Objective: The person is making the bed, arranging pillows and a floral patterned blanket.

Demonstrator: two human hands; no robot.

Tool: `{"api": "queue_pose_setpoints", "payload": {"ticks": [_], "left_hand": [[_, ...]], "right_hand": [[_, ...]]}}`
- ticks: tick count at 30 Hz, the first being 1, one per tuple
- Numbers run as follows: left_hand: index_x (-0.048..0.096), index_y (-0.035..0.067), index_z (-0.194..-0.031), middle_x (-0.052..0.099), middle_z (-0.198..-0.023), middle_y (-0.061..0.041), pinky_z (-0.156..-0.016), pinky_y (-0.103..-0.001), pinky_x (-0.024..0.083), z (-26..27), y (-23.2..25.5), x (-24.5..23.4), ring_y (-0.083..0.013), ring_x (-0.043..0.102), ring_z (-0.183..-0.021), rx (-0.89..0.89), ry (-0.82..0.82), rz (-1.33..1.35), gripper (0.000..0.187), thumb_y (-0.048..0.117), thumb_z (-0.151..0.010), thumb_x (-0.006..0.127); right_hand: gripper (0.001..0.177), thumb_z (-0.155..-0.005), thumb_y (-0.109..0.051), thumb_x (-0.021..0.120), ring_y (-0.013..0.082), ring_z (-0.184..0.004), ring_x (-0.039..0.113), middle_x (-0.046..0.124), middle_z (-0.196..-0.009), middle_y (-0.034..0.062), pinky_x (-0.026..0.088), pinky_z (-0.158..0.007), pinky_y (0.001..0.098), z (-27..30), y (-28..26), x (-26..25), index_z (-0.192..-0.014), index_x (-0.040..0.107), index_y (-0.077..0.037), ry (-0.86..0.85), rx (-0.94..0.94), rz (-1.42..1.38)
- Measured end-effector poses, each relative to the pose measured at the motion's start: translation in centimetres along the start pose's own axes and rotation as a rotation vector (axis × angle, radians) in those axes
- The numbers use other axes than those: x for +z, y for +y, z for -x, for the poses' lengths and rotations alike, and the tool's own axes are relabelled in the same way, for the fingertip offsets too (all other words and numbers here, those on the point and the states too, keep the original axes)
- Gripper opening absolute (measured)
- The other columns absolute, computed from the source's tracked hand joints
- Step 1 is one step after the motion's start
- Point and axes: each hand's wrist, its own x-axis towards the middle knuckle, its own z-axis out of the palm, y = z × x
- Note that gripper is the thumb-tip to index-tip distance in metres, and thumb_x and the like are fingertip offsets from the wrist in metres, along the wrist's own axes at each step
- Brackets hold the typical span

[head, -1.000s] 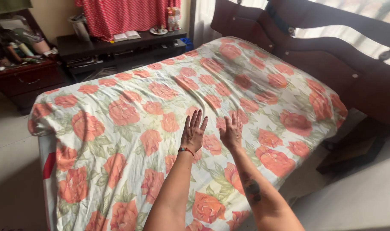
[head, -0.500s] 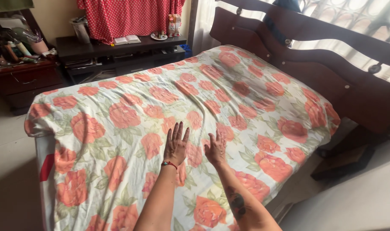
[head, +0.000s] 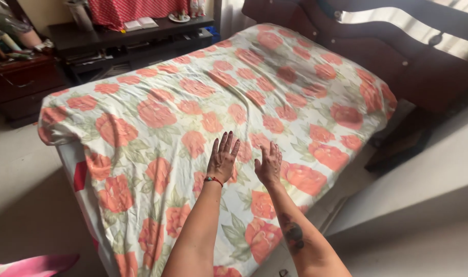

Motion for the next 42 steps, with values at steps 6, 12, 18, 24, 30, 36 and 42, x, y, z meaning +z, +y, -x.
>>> {"api": "queue_pose_setpoints", "payload": {"ticks": [6,12,18,24,30,36,42], "left_hand": [[0.028,0.010,-0.159,0.014,-0.168,-0.021,-0.124,-0.052,0.011,1.7,1.6,-2.3,-0.0358,0.012,-0.156,0.003,-0.152,0.189,0.085,0.017,-0.082,0.065],[0.031,0.014,-0.160,0.017,-0.168,-0.017,-0.126,-0.050,0.013,4.8,-1.3,-0.9,-0.0331,0.014,-0.157,0.019,-0.009,0.012,0.082,0.013,-0.085,0.064],[0.028,0.012,-0.160,0.013,-0.169,-0.019,-0.125,-0.052,0.010,10.9,-7.3,-4.8,-0.0346,0.010,-0.157,-0.050,-0.155,0.138,0.083,0.010,-0.084,0.061],[0.023,0.015,-0.163,0.009,-0.170,-0.017,-0.124,-0.051,0.009,19.6,-15.6,-7.4,-0.0329,0.007,-0.157,-0.048,-0.175,-0.024,0.087,0.005,-0.083,0.057],[0.025,0.014,-0.162,0.010,-0.170,-0.017,-0.126,-0.051,0.009,25.5,-20.7,-10.0,-0.0319,0.010,-0.157,-0.113,-0.158,0.024,0.086,0.006,-0.083,0.057],[0.033,0.014,-0.159,0.017,-0.170,-0.018,-0.126,-0.050,0.012,27.8,-22.7,-8.7,-0.0322,0.015,-0.158,-0.147,-0.005,0.129,0.078,0.008,-0.086,0.057],[0.033,0.014,-0.159,0.018,-0.168,-0.019,-0.126,-0.052,0.011,26.3,-24.1,-7.8,-0.0335,0.014,-0.157,-0.140,0.028,0.157,0.078,0.006,-0.085,0.056]], "right_hand": [[0.064,-0.076,-0.016,0.079,0.0469,-0.146,0.031,0.037,-0.155,0.0298,0.026,-0.118,0.0559,1.1,-0.3,-1.3,-0.135,0.054,-0.010,0.006,0.012,-0.014],[0.062,-0.078,-0.017,0.078,0.0458,-0.147,0.032,0.036,-0.156,0.0281,0.026,-0.119,0.0561,2.6,-2.3,0.0,-0.136,0.055,-0.010,-0.004,0.047,-0.019],[0.063,-0.079,-0.020,0.077,0.0467,-0.147,0.030,0.035,-0.156,0.0290,0.024,-0.118,0.0590,5.4,-8.1,1.7,-0.136,0.054,-0.009,-0.017,-0.011,0.036],[0.062,-0.080,-0.020,0.076,0.0455,-0.148,0.030,0.035,-0.157,0.0289,0.025,-0.119,0.0585,10.0,-16.4,3.3,-0.137,0.054,-0.008,-0.013,-0.025,0.051],[0.062,-0.081,-0.019,0.075,0.0450,-0.148,0.029,0.034,-0.158,0.0285,0.022,-0.122,0.0543,13.4,-25.6,4.5,-0.139,0.053,-0.010,-0.057,-0.044,0.019],[0.062,-0.083,-0.018,0.074,0.0456,-0.150,0.027,0.034,-0.159,0.0280,0.020,-0.122,0.0560,13.4,-28.4,5.9,-0.140,0.051,-0.009,-0.067,-0.104,0.011],[0.061,-0.082,-0.018,0.074,0.0463,-0.149,0.028,0.034,-0.158,0.0288,0.020,-0.122,0.0579,12.0,-28.4,6.1,-0.138,0.052,-0.008,-0.047,-0.088,0.045]]}}
